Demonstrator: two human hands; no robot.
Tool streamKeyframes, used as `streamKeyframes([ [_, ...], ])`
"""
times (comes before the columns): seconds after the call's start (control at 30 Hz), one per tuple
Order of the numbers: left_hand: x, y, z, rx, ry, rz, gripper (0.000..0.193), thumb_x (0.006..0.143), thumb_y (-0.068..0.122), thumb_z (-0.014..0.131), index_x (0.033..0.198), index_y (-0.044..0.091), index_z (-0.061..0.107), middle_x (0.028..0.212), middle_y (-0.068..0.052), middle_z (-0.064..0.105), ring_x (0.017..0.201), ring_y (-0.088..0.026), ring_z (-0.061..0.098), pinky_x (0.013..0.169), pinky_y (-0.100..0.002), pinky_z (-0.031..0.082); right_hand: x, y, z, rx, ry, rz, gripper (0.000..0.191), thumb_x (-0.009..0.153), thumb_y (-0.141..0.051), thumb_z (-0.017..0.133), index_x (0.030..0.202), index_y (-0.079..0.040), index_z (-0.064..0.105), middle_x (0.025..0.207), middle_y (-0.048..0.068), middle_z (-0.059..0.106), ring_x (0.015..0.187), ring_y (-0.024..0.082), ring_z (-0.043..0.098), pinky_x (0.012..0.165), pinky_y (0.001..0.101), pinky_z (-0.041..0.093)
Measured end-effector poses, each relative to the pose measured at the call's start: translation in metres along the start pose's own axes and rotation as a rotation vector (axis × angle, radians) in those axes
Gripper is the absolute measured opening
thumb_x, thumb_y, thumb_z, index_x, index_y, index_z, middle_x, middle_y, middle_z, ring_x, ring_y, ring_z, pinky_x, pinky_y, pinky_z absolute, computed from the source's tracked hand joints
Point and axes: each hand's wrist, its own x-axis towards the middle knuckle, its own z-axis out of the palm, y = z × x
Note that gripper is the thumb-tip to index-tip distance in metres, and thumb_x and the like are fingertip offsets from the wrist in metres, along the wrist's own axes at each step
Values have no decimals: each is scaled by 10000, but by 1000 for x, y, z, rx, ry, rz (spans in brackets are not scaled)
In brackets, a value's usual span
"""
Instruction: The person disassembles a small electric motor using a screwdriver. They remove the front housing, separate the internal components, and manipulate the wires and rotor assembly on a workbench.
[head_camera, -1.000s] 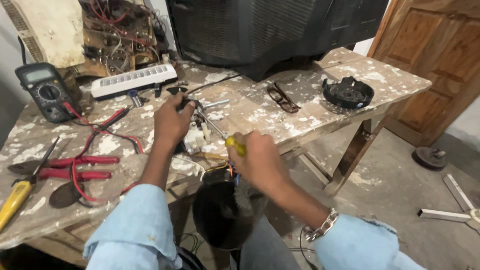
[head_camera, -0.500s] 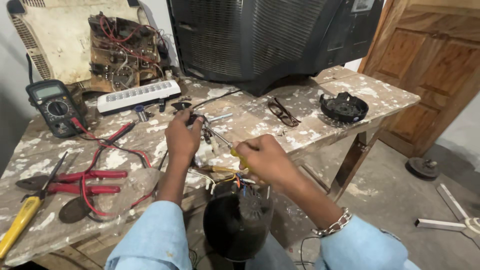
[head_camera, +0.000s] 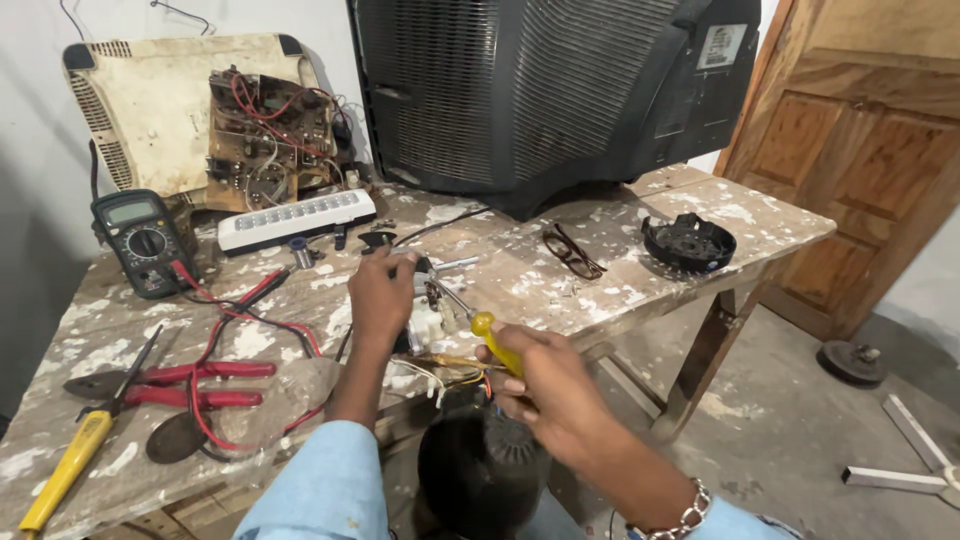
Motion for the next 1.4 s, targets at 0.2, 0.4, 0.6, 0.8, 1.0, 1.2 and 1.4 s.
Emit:
streamKeyframes([
  [0.2, -10, 9, -3, 51, 23, 19, 259, 888, 276, 731, 1031, 78, 819, 1293, -338, 622, 1202, -481, 589, 1071, -495, 434, 7, 10, 4, -103, 14, -21, 253, 992, -158, 559, 1155, 24, 623, 804, 66, 540, 438, 85, 355, 331, 262, 218],
  [0.4, -8, 9, -7, 57, 0, 33, 265, 902, 275, 736, 1021, 52, 813, 1328, -355, 602, 1203, -481, 589, 1087, -473, 433, 22, 26, -11, -290, 50, -142, 417, 958, -161, 644, 1362, -61, 662, 733, 35, 585, 457, 92, 428, 362, 281, 304],
  [0.6, -4, 15, 1, 98, -27, 25, 293, 883, 254, 754, 990, -16, 797, 1334, -345, 595, 1220, -472, 567, 1103, -464, 413, 20, 27, -15, -1047, 300, -675, 365, 862, -188, 708, 1214, -106, 755, 746, 218, 720, 639, 323, 739, 644, 425, 570],
  [0.8, -1, 26, 4, 123, -69, -58, 307, 867, 243, 758, 1004, -30, 781, 1321, -317, 611, 1232, -447, 557, 1094, -453, 420, 6, -2, -11, -1505, 114, -937, 348, 887, -85, 662, 1227, -113, 728, 723, 232, 690, 662, 388, 692, 643, 481, 558],
  [1.0, -2, 33, 2, 131, -74, -81, 319, 877, 238, 757, 1050, -29, 773, 1268, -317, 629, 1239, -445, 557, 1117, -453, 418, 8, -10, -5, -2027, 32, -991, 521, 748, -4, 668, 1263, -21, 594, 947, 200, 694, 695, 367, 716, 562, 466, 585],
  [1.2, -4, 39, -2, 150, -42, -5, 207, 872, 212, 744, 980, 50, 814, 1387, -310, 564, 1235, -475, 524, 1103, -479, 402, 14, 5, -11, -1577, 197, -959, 408, 958, -264, 685, 1214, 42, 597, 838, 232, 699, 627, 383, 703, 546, 462, 567],
  [1.4, -7, 48, -9, 205, -47, -71, 219, 846, 239, 729, 1014, 154, 841, 1457, -333, 497, 1321, -539, 424, 1079, -542, 319, 36, -10, -22, -673, 56, -13, 321, 991, -289, 623, 980, 32, 628, 671, 68, 575, 439, 147, 446, 368, 321, 361],
])
